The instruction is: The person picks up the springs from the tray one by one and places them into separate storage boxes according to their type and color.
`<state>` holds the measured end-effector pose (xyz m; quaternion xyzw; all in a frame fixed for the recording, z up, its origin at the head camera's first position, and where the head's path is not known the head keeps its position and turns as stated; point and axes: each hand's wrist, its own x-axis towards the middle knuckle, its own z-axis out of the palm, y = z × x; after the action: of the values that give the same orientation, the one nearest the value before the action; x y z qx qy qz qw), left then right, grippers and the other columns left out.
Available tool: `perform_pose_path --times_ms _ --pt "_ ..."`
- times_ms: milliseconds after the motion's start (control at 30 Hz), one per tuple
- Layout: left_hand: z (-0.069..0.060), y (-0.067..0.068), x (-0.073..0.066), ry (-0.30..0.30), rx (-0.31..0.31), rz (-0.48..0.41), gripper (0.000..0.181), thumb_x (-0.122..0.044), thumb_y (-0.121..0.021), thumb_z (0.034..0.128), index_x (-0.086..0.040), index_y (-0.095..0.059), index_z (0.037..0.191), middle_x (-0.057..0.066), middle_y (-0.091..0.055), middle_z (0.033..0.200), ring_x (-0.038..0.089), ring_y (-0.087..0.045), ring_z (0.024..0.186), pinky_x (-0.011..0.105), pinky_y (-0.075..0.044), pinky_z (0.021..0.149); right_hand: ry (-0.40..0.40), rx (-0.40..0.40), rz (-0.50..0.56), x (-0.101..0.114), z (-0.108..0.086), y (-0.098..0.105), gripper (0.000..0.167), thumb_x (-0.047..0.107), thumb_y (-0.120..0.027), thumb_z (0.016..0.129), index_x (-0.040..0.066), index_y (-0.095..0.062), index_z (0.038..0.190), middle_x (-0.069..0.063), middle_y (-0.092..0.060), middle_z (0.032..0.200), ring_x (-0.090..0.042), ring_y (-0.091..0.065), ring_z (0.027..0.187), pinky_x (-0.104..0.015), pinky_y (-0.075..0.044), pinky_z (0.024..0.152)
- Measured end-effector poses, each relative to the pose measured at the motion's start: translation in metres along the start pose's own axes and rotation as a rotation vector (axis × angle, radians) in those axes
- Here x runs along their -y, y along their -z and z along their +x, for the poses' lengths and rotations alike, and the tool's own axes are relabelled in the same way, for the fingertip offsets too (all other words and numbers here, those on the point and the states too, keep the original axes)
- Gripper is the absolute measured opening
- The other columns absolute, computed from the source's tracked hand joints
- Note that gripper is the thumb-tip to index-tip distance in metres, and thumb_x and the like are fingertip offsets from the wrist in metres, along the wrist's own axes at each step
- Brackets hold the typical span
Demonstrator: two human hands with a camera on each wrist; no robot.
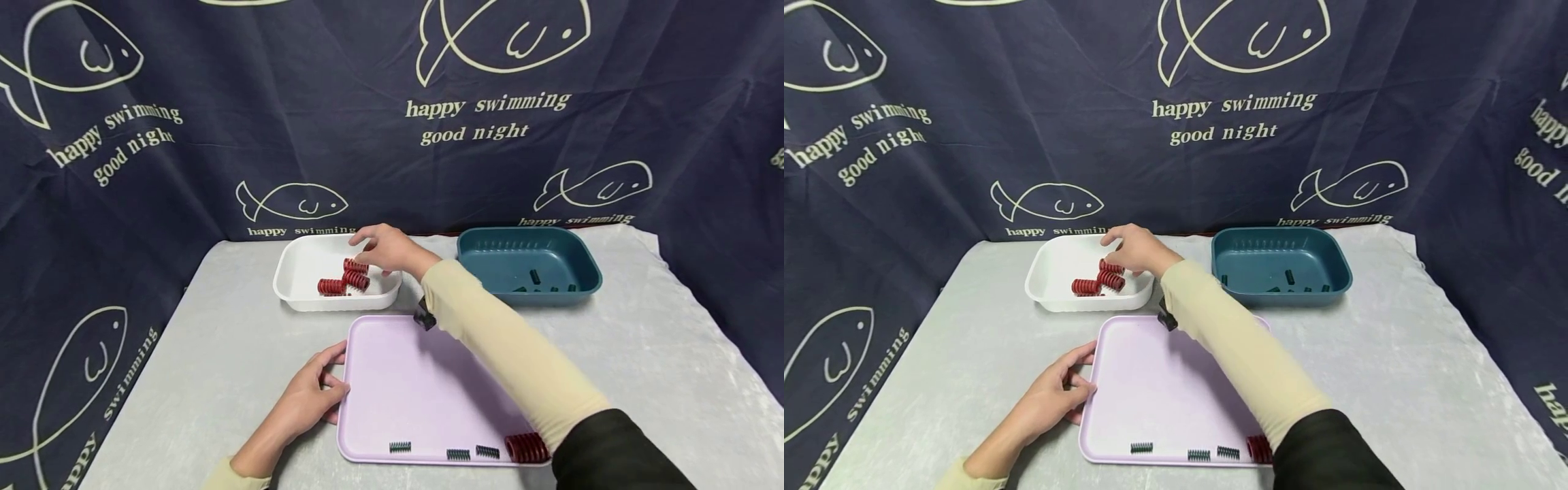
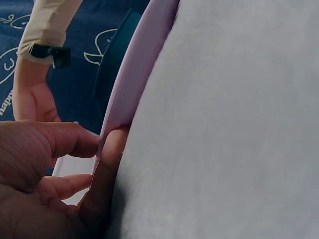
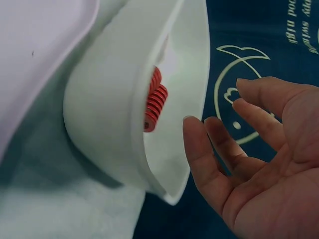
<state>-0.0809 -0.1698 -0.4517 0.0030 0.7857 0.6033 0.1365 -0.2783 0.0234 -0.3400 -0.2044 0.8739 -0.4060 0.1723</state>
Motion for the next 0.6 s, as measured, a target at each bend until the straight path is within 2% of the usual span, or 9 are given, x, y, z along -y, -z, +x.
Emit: perform_pose_path --times_ms 100,333,600 --pt "0.001 0.000 0.000 0.003 0.004 0.012 0.072 0.008 -0.068 0.0872 -0.007 -0.045 0.154 0.014 -0.051 0.139 0.023 -0.063 0.082 0.043 -0.060 0.046 0.007 0.005 0.010 -0.003 -0.007 0.013 0.035 0.015 -0.070 0.098 0.017 -0.068 0.134 -0.011 -0.072 0.115 -0.022 -0.070 0.093 -0.051 -0.062 0.073" --pt "0.001 0.000 0.000 0.012 -0.006 0.042 0.072 0.007 -0.068 0.0870 -0.008 -0.046 0.154 0.014 -0.051 0.138 0.023 -0.063 0.082 0.042 -0.060 0.047 0.011 0.049 0.030 -0.013 -0.028 0.035 0.039 0.017 -0.072 0.097 0.017 -0.067 0.136 -0.013 -0.067 0.124 -0.024 -0.065 0.106 -0.037 -0.062 0.064" --pt "0.001 0.000 0.000 0.012 -0.006 0.039 0.072 0.007 -0.068 0.0870 -0.009 -0.046 0.154 0.014 -0.051 0.138 0.023 -0.063 0.081 0.042 -0.060 0.047 0.035 0.115 0.057 -0.027 -0.059 0.049 0.042 0.020 -0.072 0.098 0.018 -0.064 0.139 -0.012 -0.065 0.129 -0.026 -0.065 0.111 -0.041 -0.063 0.070"
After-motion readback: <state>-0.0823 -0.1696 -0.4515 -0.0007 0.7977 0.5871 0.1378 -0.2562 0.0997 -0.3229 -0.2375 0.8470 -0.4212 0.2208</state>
